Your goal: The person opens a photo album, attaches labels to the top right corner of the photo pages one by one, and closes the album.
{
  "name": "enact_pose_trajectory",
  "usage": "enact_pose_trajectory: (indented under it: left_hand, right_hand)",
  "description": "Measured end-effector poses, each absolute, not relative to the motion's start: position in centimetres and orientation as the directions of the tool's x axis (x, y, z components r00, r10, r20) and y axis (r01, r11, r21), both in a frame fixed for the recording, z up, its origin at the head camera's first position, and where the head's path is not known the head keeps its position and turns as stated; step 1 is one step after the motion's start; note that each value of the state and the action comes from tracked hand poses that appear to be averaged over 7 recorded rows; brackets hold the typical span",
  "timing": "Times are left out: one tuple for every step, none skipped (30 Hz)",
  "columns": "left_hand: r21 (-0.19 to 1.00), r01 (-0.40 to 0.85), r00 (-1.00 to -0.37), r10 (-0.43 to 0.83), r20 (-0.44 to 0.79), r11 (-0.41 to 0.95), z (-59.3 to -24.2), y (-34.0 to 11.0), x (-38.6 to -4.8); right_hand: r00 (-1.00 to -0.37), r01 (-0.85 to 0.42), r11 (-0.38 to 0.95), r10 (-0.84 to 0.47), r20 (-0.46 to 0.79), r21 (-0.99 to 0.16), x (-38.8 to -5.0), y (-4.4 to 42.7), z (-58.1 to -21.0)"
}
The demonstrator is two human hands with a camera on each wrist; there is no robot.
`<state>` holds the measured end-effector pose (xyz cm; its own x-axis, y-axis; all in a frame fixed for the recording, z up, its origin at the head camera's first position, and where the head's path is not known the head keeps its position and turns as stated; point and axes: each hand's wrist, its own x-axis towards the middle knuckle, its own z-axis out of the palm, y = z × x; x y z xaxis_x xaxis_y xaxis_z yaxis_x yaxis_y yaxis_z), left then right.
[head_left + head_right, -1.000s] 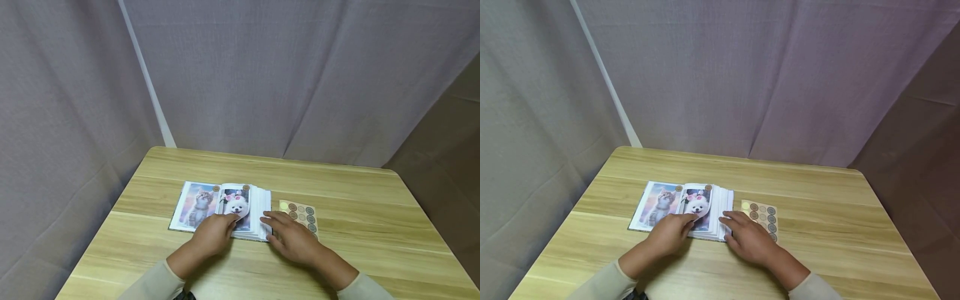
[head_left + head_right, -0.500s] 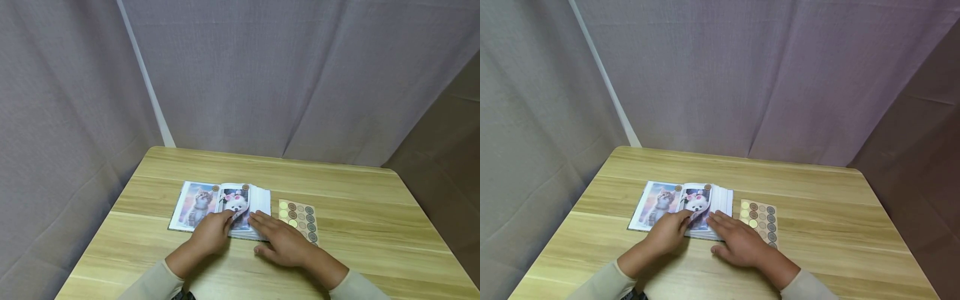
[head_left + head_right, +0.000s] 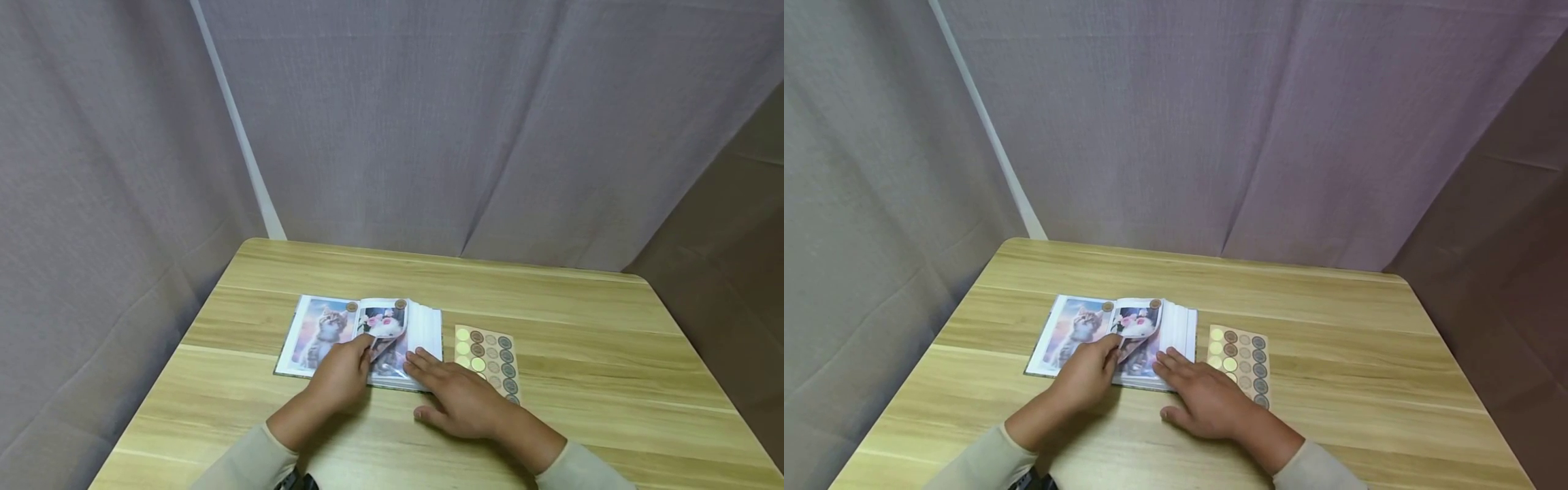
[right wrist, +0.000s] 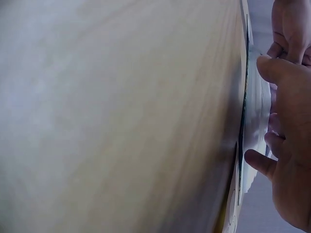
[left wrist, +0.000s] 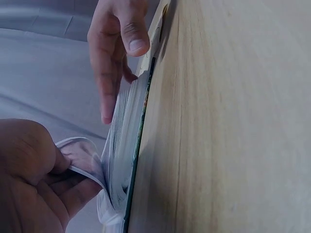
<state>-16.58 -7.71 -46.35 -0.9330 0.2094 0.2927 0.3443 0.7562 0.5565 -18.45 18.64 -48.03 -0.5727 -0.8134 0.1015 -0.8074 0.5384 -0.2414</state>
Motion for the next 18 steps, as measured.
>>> enact_pose_trajectory:
  left_hand:
    - [0.562,0.342,-0.934,0.207,0.291,0.753,-46.29,-7.73,-16.58]
    - [0.566,0.341,-0.934,0.204,0.292,0.75,-46.26,-7.75,-16.58]
    - [0.57,0.341,-0.934,0.202,0.294,0.748,-46.24,-7.77,-16.6]
    - [0.571,0.341,-0.934,0.2,0.295,0.747,-46.26,-7.79,-16.59]
    - [0.573,0.342,-0.934,0.199,0.298,0.745,-46.3,-7.81,-16.58]
    - [0.577,0.341,-0.934,0.197,0.298,0.742,-46.33,-7.83,-16.56]
    - [0.58,0.34,-0.934,0.196,0.298,0.74,-46.33,-7.84,-16.52]
    - [0.581,0.339,-0.935,0.194,0.297,0.74,-46.36,-7.84,-16.5]
    - [0.584,0.337,-0.936,0.193,0.295,0.738,-46.38,-7.84,-16.48]
    - [0.586,0.334,-0.937,0.191,0.293,0.738,-46.37,-7.85,-16.43]
    - [0.586,0.332,-0.937,0.189,0.293,0.739,-46.36,-7.85,-16.38]
    - [0.584,0.33,-0.938,0.185,0.294,0.742,-46.33,-7.86,-16.32]
    - [0.579,0.327,-0.938,0.18,0.297,0.747,-46.31,-7.87,-16.25]
    - [0.575,0.326,-0.937,0.176,0.302,0.75,-46.34,-7.89,-16.21]
    - [0.571,0.327,-0.936,0.172,0.308,0.753,-46.33,-7.91,-16.15]
    - [0.566,0.327,-0.934,0.168,0.315,0.757,-46.32,-7.94,-16.09]
    - [0.561,0.328,-0.932,0.164,0.323,0.76,-46.33,-7.97,-16.04]
    - [0.559,0.331,-0.93,0.162,0.33,0.76,-46.32,-8.02,-15.97]
  right_hand:
    - [-0.57,-0.808,0.535,-0.815,0.1,-0.246,-18.44,18.63,-48.08]
    - [-0.568,-0.809,0.532,-0.817,0.098,-0.251,-18.44,18.61,-48.12]
    - [-0.566,-0.809,0.529,-0.819,0.095,-0.255,-18.45,18.6,-48.17]
    - [-0.565,-0.808,0.529,-0.82,0.091,-0.259,-18.44,18.6,-48.22]
    - [-0.564,-0.808,0.527,-0.821,0.086,-0.263,-18.43,18.59,-48.24]
    - [-0.563,-0.807,0.526,-0.822,0.081,-0.27,-18.42,18.58,-48.26]
    - [-0.562,-0.806,0.524,-0.824,0.077,-0.274,-18.44,18.57,-48.31]
    - [-0.56,-0.806,0.523,-0.825,0.073,-0.278,-18.45,18.58,-48.34]
    - [-0.559,-0.805,0.521,-0.826,0.069,-0.283,-18.47,18.59,-48.35]
    - [-0.558,-0.805,0.52,-0.827,0.066,-0.287,-18.5,18.6,-48.36]
    - [-0.556,-0.805,0.518,-0.829,0.062,-0.29,-18.52,18.62,-48.37]
    - [-0.554,-0.805,0.516,-0.83,0.06,-0.294,-18.53,18.64,-48.37]
    - [-0.552,-0.805,0.513,-0.832,0.058,-0.298,-18.55,18.68,-48.37]
    - [-0.55,-0.805,0.511,-0.833,0.055,-0.301,-18.57,18.73,-48.35]
    - [-0.548,-0.805,0.51,-0.834,0.053,-0.304,-18.58,18.76,-48.34]
    - [-0.547,-0.806,0.508,-0.836,0.052,-0.306,-18.6,18.8,-48.32]
    - [-0.545,-0.805,0.506,-0.837,0.05,-0.31,-18.61,18.84,-48.3]
    - [-0.544,-0.804,0.504,-0.838,0.048,-0.315,-18.63,18.88,-48.28]
